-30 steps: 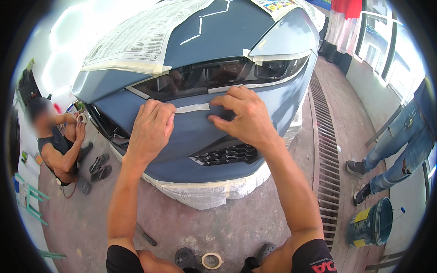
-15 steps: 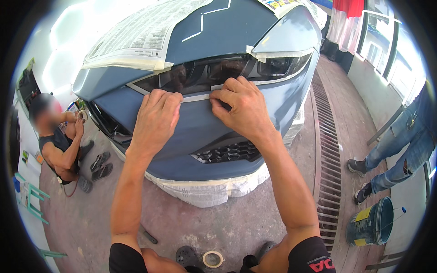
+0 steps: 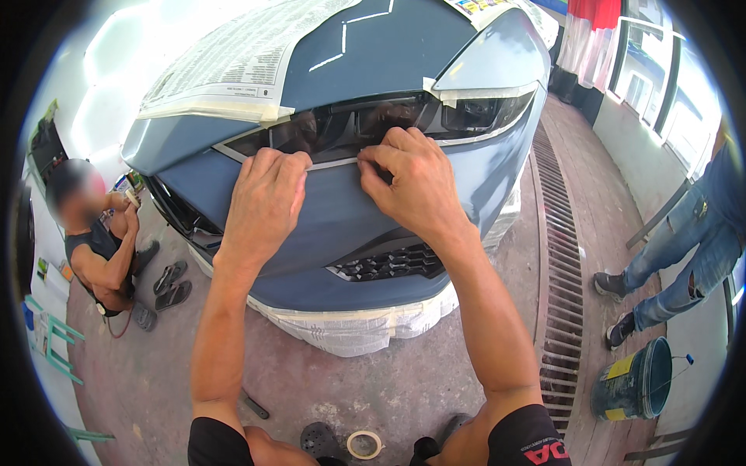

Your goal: The person applies masking tape to the front bumper of a car, carefully aligning it along the edges of the headlights and grille. They use a plastic squeegee to smooth the tape and ensure it adheres properly to the curved surfaces.

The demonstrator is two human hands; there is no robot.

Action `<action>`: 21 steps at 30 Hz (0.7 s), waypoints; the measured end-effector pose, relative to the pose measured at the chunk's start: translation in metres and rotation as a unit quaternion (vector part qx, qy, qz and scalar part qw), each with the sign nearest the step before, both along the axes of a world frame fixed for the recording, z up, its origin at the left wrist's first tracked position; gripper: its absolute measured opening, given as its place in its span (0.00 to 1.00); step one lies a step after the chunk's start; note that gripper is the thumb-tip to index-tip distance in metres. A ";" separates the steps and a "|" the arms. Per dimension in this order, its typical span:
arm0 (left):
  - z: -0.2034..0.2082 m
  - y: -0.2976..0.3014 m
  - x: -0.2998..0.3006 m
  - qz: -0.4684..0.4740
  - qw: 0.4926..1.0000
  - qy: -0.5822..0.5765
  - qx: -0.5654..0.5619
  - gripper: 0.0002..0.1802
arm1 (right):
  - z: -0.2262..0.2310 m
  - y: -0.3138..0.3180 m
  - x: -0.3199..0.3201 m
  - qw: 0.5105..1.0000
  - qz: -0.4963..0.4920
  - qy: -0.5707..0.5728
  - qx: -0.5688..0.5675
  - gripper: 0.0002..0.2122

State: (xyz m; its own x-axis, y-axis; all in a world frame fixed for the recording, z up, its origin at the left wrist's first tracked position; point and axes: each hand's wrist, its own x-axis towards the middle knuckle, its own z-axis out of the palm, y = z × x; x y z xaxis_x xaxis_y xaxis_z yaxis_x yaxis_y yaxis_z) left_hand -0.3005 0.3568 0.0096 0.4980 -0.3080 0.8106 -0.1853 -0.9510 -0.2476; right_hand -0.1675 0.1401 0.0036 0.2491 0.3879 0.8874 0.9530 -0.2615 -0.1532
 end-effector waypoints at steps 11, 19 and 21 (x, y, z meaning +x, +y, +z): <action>0.000 0.000 0.004 0.008 1.000 0.006 -0.007 0.12 | 0.001 0.001 0.001 1.000 -0.017 0.011 -0.006 0.04; 0.003 -0.001 0.005 0.005 1.000 0.014 -0.015 0.12 | 0.001 0.003 0.003 1.000 -0.016 0.008 0.000 0.04; 0.001 -0.001 0.007 0.011 0.999 0.030 -0.018 0.14 | 0.000 0.002 0.004 1.000 -0.019 0.005 0.000 0.05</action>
